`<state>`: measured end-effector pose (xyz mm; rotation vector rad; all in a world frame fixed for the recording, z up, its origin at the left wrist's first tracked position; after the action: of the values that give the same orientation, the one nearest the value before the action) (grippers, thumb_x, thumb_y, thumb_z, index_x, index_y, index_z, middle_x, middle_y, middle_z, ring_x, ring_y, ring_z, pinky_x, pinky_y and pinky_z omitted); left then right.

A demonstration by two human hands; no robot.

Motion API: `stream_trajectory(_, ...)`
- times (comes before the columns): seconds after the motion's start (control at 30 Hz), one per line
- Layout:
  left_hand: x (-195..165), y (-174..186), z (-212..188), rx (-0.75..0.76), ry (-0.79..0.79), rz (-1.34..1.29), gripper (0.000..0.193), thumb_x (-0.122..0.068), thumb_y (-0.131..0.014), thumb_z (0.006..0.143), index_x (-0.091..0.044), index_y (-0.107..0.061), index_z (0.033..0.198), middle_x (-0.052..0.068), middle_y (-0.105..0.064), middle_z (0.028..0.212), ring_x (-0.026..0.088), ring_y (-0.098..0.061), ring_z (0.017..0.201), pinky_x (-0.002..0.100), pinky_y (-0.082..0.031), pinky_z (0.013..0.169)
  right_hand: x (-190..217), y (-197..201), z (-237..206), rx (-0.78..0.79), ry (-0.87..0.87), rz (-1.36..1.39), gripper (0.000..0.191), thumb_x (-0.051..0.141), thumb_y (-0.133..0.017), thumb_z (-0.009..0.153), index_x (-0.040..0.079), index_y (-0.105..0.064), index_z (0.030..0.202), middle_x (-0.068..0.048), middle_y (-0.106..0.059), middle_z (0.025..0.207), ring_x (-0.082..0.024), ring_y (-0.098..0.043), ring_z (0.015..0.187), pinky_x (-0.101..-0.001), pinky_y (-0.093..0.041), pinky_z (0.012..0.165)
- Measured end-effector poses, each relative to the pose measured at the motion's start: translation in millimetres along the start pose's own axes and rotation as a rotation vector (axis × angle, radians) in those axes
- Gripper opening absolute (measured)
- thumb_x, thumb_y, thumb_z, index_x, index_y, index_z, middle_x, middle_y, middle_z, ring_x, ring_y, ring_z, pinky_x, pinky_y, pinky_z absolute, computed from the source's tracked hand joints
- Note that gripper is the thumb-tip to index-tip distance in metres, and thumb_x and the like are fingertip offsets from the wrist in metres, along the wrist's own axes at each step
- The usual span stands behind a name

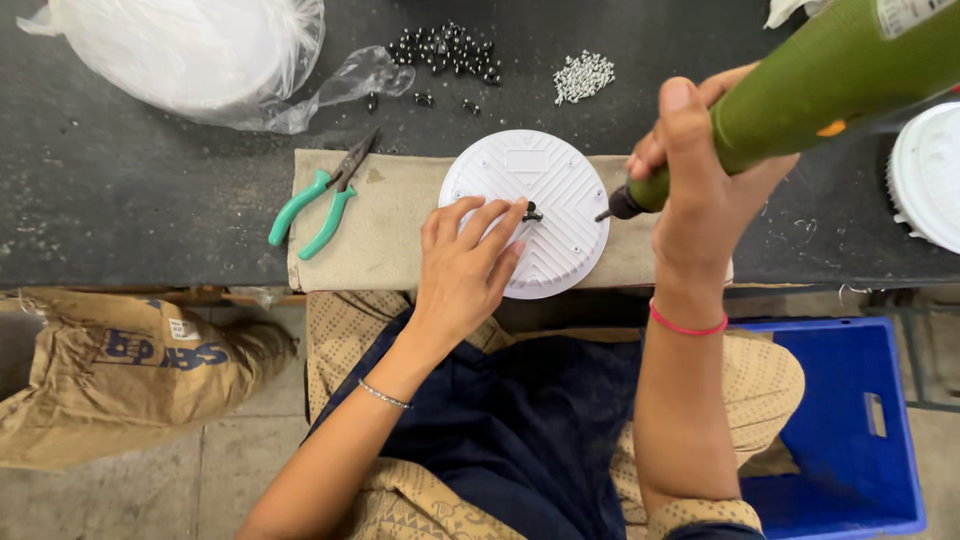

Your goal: The person picks up a white round plastic lamp base from a stack, places small screws into holes on the base, and drives them in using a green electric screwdriver. They flip the base to work on the other side, wipe a base with a cloth, and set finished bases on a stack.

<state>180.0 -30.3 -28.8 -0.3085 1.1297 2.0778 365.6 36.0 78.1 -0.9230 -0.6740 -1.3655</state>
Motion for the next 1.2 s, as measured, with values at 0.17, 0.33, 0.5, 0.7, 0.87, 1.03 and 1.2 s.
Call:
stream_trajectory(0.17, 1.0, -3.3, 0.6, -0.025, -0.027, 0.028, 0.035, -0.019, -0.071, 0.098, -0.012, -0.069, 0.132, 0.005, -0.063, 0.129, 0.029, -0.053, 0.125, 0.047, -0.036, 0.109, -3.1, -18.4, 0.2, 0.007, -0.014, -0.014, 0.022, 0.005, -0.07, 0.111, 0.0, -0.049, 0.104, -0.007, -0.053, 0.075, -0.016, -0.055, 0.054, -0.0294, -0.049, 0.054)
stream_trajectory(0.33, 2.9, -4.1, -1.1, -0.042, -0.055, 0.062, 0.035, -0.02, -0.071, 0.098, -0.012, -0.07, 0.132, 0.004, -0.063, 0.131, 0.029, -0.054, 0.125, 0.048, -0.038, 0.109, -6.8, -29.9, 0.0, 0.002, -0.026, 0.068, 0.019, 0.005, -0.067, 0.11, 0.001, -0.049, 0.104, -0.007, -0.053, 0.07, -0.015, -0.054, 0.052, -0.0295, -0.05, 0.054)
stream_trajectory(0.5, 3.5, -4.9, -2.7, -0.049, -0.079, 0.083, 0.037, -0.021, -0.072, 0.097, -0.013, -0.069, 0.133, 0.004, -0.063, 0.133, 0.029, -0.054, 0.126, 0.048, -0.038, 0.109, -12.9, -43.4, -6.2, -0.015, -0.022, 0.098, 0.019, 0.006, -0.064, 0.11, 0.001, -0.048, 0.101, -0.006, -0.051, 0.064, -0.015, -0.051, 0.05, -0.0289, -0.048, 0.052)
stream_trajectory(0.7, 4.5, -7.8, -6.5, -0.052, -0.06, 0.096, 0.04, -0.022, -0.072, 0.096, -0.014, -0.068, 0.135, 0.004, -0.063, 0.135, 0.03, -0.054, 0.128, 0.049, -0.038, 0.11, -18.8, -47.6, -9.2, -0.029, -0.04, 0.062, 0.017, 0.006, -0.064, 0.107, 0.003, -0.049, 0.101, -0.006, -0.051, 0.064, -0.013, -0.051, 0.05, -0.0281, -0.047, 0.052)
stream_trajectory(0.87, 4.8, -8.3, -6.5, -0.055, -0.065, 0.104, 0.04, -0.022, -0.072, 0.097, -0.015, -0.067, 0.136, 0.004, -0.063, 0.135, 0.03, -0.054, 0.128, 0.049, -0.037, 0.11, -19.3, -48.6, -9.3, -0.038, -0.017, 0.054, 0.016, 0.006, -0.064, 0.105, 0.004, -0.049, 0.099, -0.005, -0.051, 0.067, -0.012, -0.05, 0.049, -0.0279, -0.047, 0.051)
stream_trajectory(1.03, 4.7, -8.2, -6.0, -0.055, -0.07, 0.116, 0.041, -0.022, -0.072, 0.097, -0.015, -0.067, 0.137, 0.004, -0.063, 0.136, 0.029, -0.054, 0.128, 0.049, -0.037, 0.11, -21.5, -49.1, -7.1, -0.036, -0.035, 0.062, 0.018, 0.006, -0.064, 0.105, 0.004, -0.048, 0.097, -0.005, -0.051, 0.066, -0.013, -0.05, 0.052, -0.0273, -0.046, 0.05)
stream_trajectory(1.2, 5.8, -9.3, -6.8, -0.055, -0.068, 0.117, 0.042, -0.022, -0.071, 0.096, -0.015, -0.066, 0.137, 0.004, -0.062, 0.136, 0.029, -0.054, 0.128, 0.049, -0.037, 0.11, -24.5, -49.4, -7.5, -0.036, -0.04, 0.057, 0.019, 0.006, -0.064, 0.106, 0.004, -0.048, 0.097, -0.005, -0.052, 0.068, -0.012, -0.05, 0.049, -0.0277, -0.047, 0.051)
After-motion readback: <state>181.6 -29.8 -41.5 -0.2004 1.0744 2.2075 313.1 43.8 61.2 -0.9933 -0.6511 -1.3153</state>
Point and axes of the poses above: each hand's wrist, its own z-axis towards the middle knuckle, its own y-axis out of the back of the hand, x = y × z, the point moved 5 cm from there along z, towards the middle knuckle
